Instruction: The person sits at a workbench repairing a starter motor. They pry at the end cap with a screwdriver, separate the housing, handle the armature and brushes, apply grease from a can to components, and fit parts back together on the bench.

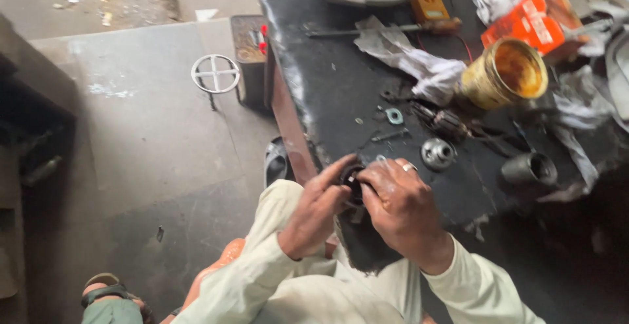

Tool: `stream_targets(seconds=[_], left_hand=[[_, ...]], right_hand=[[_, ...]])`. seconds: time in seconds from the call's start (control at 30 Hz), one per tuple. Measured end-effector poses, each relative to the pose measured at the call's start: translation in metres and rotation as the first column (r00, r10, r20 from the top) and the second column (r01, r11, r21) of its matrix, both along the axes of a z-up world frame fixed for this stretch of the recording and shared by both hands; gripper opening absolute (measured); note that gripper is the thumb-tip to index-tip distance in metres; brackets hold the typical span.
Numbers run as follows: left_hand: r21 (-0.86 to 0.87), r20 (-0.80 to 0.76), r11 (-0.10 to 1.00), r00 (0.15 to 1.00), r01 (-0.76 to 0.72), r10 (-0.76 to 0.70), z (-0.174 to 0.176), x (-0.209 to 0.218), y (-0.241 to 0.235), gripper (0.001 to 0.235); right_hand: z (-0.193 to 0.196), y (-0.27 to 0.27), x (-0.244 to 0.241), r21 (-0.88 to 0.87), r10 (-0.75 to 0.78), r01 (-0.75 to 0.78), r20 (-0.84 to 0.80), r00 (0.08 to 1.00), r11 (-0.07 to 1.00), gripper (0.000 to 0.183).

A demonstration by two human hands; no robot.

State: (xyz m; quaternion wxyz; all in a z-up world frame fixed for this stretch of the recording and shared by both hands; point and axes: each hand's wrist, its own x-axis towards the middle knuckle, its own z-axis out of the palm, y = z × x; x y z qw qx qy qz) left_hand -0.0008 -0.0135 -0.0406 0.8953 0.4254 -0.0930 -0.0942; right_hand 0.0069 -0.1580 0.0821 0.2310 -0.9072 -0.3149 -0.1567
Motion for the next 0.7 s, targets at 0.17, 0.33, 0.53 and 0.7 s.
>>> stream_targets(seconds=[0.17, 0.33, 0.53, 0.7], left_hand=[[0.379, 0.335, 0.846, 0.908, -0.374, 0.251, 0.013, 0.01, 0.002, 0.041], [0.282, 0.029, 0.939, 0.98, -0.199, 0.199, 0.009, 0.016, -0.011, 0.034], [0.413, 0.088, 0.877, 0.97, -0.244, 0.228, 0.015, 0.021, -0.012, 0.031], [0.582, 0.466, 0.6, 0.83, -0.549, 0.307, 0.052, 0.009, -0.011, 0.027]], right_hand=[[-0.018, 0.006, 0.011, 0.041, -0.012, 0.01, 0.043, 0.999, 0.999, 0.024], [-0.059, -0.017, 0.025, 0.212, -0.118, 0.107, 0.037, 0.992, 0.971, 0.022], [-0.072, -0.042, 0.026, 0.38, -0.273, 0.338, -0.216, 0.938, 0.861, 0.018], [-0.127, -0.072, 0.02, 0.467, -0.324, 0.429, -0.291, 0.9, 0.773, 0.017]])
